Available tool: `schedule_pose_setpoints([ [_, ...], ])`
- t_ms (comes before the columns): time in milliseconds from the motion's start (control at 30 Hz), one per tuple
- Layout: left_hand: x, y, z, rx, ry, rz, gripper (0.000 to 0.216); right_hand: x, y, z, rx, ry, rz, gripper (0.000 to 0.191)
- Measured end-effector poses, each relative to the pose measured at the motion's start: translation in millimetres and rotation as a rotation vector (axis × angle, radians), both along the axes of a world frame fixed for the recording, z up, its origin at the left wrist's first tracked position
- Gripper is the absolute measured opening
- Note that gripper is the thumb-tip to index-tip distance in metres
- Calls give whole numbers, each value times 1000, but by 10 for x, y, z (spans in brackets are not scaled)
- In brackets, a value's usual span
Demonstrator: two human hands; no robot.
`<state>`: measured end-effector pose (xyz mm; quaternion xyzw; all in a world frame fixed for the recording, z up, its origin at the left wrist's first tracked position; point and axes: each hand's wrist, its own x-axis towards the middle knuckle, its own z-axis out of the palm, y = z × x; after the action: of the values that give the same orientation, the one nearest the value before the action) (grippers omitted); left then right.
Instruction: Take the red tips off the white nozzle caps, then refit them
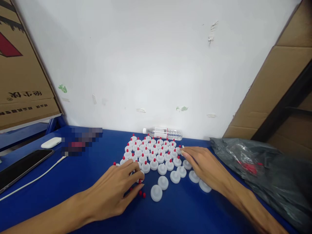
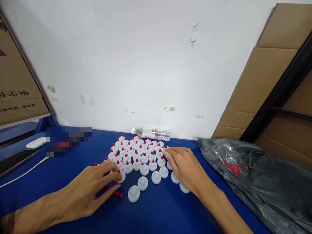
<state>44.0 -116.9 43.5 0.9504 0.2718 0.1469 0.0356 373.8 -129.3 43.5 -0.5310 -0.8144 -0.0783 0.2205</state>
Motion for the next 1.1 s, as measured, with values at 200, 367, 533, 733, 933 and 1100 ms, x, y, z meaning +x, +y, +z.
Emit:
schedule_pose_setpoints([
  [200, -23, 43, -31, -38, 14, 60, 19, -8, -33, 45, -77, -31, 3, 40],
  [367, -54, 143, -97, 13, -51, 175, 25, 17, -16, 16, 22, -5, -39, 35],
  [533, -51, 193, -89, 11, -55, 110, 16, -102, -86, 49, 181, 35, 36, 26],
  [733, -6, 22, -28, 80, -341, -52, 14, -555, -351, 111, 247, 86, 259, 34],
  [933, 17, -171, -32, 217, -390, -189, 15, -906, -430, -18, 273, 85, 450, 29],
  [1100, 53, -213, -61, 207, -147, -124, 10, -976, -418, -91, 338, 52, 490, 21],
])
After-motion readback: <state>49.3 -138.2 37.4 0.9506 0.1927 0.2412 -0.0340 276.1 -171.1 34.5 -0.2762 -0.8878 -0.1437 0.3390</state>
